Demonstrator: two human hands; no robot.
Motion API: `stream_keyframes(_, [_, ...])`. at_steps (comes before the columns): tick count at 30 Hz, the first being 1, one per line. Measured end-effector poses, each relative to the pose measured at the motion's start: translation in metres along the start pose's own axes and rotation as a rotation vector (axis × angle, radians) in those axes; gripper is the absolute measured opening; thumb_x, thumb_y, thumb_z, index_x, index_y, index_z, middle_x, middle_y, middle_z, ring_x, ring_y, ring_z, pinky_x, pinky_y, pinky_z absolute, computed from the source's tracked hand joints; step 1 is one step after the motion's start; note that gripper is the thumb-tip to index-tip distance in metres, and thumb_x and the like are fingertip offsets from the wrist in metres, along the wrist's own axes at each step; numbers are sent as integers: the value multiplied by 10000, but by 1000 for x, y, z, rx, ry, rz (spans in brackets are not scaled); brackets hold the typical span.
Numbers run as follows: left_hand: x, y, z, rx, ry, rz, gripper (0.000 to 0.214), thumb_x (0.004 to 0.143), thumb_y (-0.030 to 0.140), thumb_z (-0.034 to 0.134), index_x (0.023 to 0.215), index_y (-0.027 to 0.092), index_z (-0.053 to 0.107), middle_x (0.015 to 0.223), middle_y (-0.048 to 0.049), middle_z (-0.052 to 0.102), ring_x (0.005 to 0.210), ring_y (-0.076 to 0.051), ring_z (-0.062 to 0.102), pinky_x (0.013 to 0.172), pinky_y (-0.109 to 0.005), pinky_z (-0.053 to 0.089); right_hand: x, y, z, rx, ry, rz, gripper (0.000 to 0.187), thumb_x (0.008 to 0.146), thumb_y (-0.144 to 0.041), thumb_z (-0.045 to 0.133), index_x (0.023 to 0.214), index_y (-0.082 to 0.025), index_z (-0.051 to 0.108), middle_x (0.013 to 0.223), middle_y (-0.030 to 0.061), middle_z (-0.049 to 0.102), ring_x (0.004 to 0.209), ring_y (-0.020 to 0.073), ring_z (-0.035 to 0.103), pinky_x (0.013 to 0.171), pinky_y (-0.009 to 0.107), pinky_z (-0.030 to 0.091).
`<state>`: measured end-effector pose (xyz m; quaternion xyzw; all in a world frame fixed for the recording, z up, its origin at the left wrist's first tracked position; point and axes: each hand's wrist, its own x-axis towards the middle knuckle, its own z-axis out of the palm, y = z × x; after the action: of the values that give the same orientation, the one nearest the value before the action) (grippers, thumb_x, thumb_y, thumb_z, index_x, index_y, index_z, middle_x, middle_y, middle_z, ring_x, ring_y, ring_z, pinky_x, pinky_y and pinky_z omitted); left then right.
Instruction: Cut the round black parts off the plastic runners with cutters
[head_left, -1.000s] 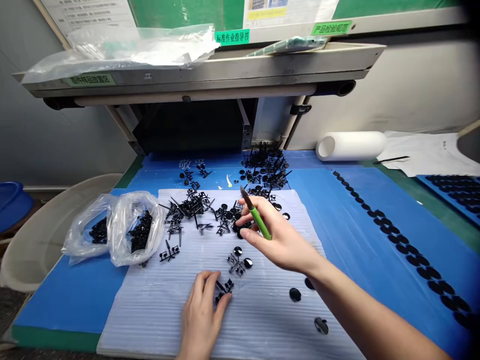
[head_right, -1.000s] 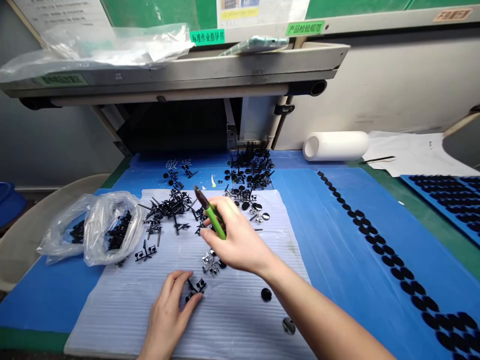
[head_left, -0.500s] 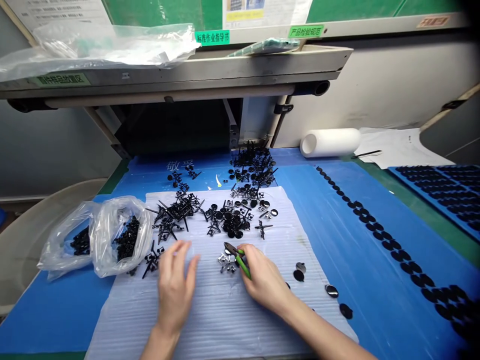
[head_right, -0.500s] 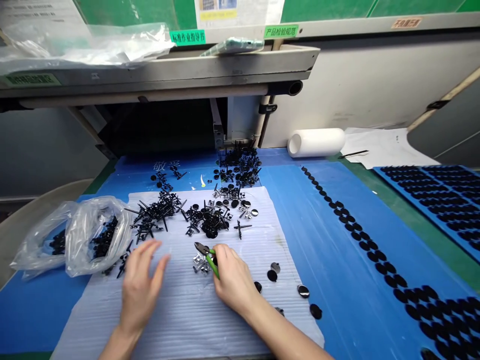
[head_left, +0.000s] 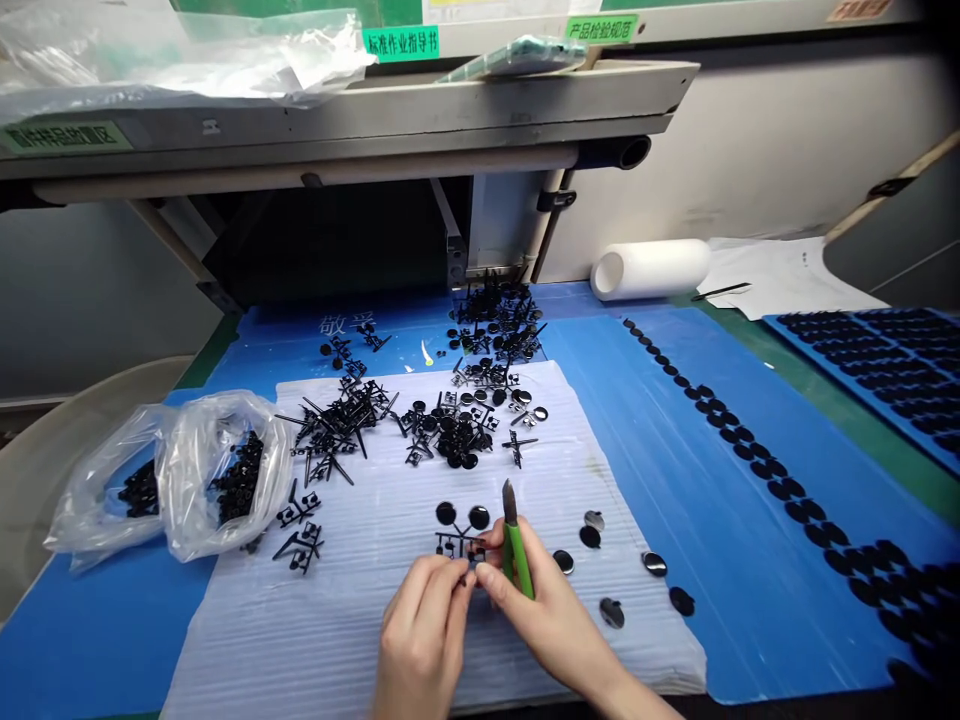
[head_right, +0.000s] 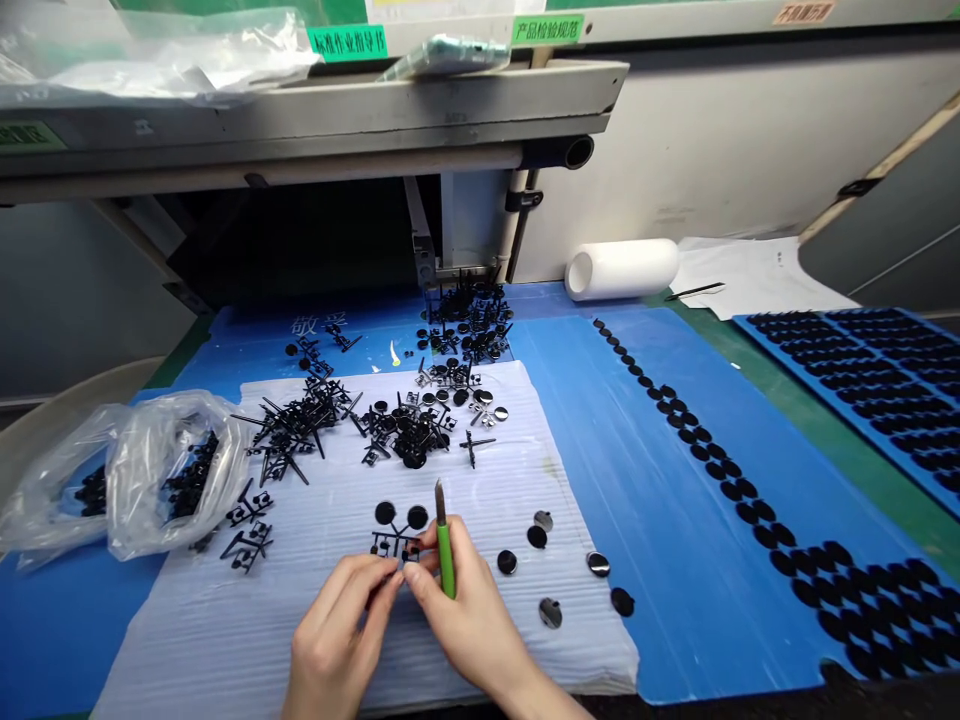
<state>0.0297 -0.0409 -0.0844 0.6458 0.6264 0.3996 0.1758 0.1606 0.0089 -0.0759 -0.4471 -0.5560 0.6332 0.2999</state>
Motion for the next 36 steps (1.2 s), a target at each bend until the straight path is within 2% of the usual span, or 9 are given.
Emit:
stream_keyframes(7, [-9,16,-5,-178,8,86,235,749,48,507,947,173,529,781,-37,561,683,-122,532,643,-220,444,-3,1,2,114,9,29,115,814,-251,474,859,-203,380,761,-16,404,661,128,427,584,240,385])
stream_keyframes(9, [-9,16,-11,-198,72,-5,218,747,137,547,958,190,528,760,-22,556,612,-106,506,589,-209,429,-4,-1,-4,66,-8,-6,92,808,-219,466,850,-202,386,763,-13,392,677,132,413,595,243,372])
stream_keyframes(12, [5,11,-25,-217,92,-343,143,793,298,476,888,203,523,695,-1,528,523,-92,454,493,-198,381,-5,-8,-13,-23,-77,-45,74,793,-164,445,828,-201,392,748,-16,381,667,129,389,602,249,356])
stream_keyframes(15, [29,7,-32,-408,-184,-601,294,835,411,308,887,197,503,624,16,478,465,-88,412,411,-193,317,-6,-18,-21,-129,-181,-40,98,766,-119,434,813,-197,399,720,-20,389,643,127,375,590,249,347])
stream_keyframes(17, [41,6,-29,-522,-414,-635,371,827,467,256,858,197,508,583,31,442,417,-82,374,370,-191,272,-6,-24,-23,-178,-246,-31,126,742,-95,442,807,-196,403,701,-28,388,619,120,363,571,241,339])
stream_keyframes(19, [46,8,-20,-498,-513,-596,376,809,486,292,710,186,496,545,42,394,421,-80,350,382,-190,263,-5,-27,-25,-170,-271,-21,125,740,-97,452,797,-197,403,690,-35,376,604,112,354,557,231,335])
stream_keyframes(24, [38,13,-3,-365,-317,-578,391,808,453,343,531,180,314,505,54,276,468,-74,286,438,-186,250,-8,-14,-30,68,-179,-16,104,837,-259,393,925,-212,365,808,2,425,650,129,425,587,258,394])
stream_keyframes(28, [35,13,-3,-533,-125,-781,379,790,496,356,570,191,306,480,78,236,371,-45,211,355,-173,189,-19,4,-33,-287,-125,-22,240,735,-121,451,950,-217,405,873,26,484,838,191,464,737,312,382])
stream_keyframes(36, [40,23,-3,-745,-124,-848,378,760,501,418,564,187,340,417,95,235,303,-26,192,290,-153,150,-26,4,-19,-473,-335,-49,426,530,-75,418,935,-180,495,915,55,518,888,221,485,725,278,426])
